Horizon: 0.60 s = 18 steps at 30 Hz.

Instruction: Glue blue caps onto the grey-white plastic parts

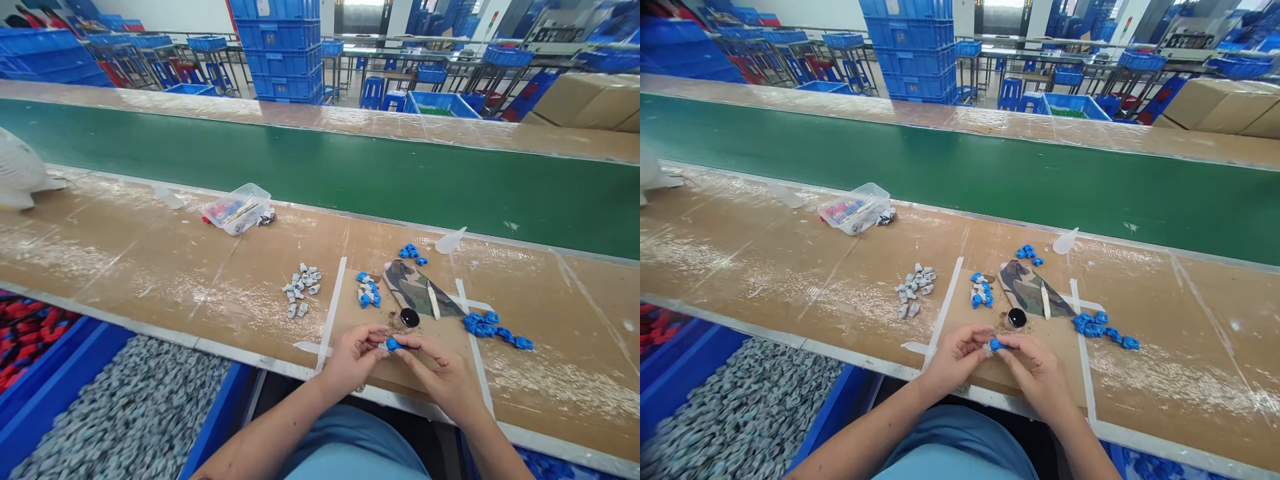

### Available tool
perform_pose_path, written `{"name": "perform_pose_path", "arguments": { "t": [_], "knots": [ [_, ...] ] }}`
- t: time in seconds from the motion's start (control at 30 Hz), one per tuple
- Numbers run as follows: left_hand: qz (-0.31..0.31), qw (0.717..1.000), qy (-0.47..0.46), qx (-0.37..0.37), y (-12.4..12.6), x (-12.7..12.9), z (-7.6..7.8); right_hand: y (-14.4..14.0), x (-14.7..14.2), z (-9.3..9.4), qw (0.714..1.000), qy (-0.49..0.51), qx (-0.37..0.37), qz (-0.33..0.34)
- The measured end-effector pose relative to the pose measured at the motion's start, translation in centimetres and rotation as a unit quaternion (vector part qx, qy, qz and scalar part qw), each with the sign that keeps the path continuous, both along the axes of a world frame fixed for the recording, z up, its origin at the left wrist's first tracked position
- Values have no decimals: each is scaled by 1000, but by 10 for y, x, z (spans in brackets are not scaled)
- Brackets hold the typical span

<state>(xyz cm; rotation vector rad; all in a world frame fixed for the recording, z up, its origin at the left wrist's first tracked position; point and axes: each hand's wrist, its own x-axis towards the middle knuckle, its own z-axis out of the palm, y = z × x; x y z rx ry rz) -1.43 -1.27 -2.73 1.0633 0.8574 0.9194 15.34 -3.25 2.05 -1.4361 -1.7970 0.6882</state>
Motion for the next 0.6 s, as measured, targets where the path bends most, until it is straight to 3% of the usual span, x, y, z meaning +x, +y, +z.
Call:
{"name": "perform_pose_path", "arguments": {
  "t": [0.2,0.3,0.6],
  "knots": [
    [-23,998,43,46,-1,-3,-1,5,8,3,998,-7,-24,57],
    [-26,999,17,31,-2,-3,0,7,8,5,996,0,-38,82],
    [-5,997,-36,-65,1,-3,8,1,-4,-6,996,82,-21,3]
  ]
}}
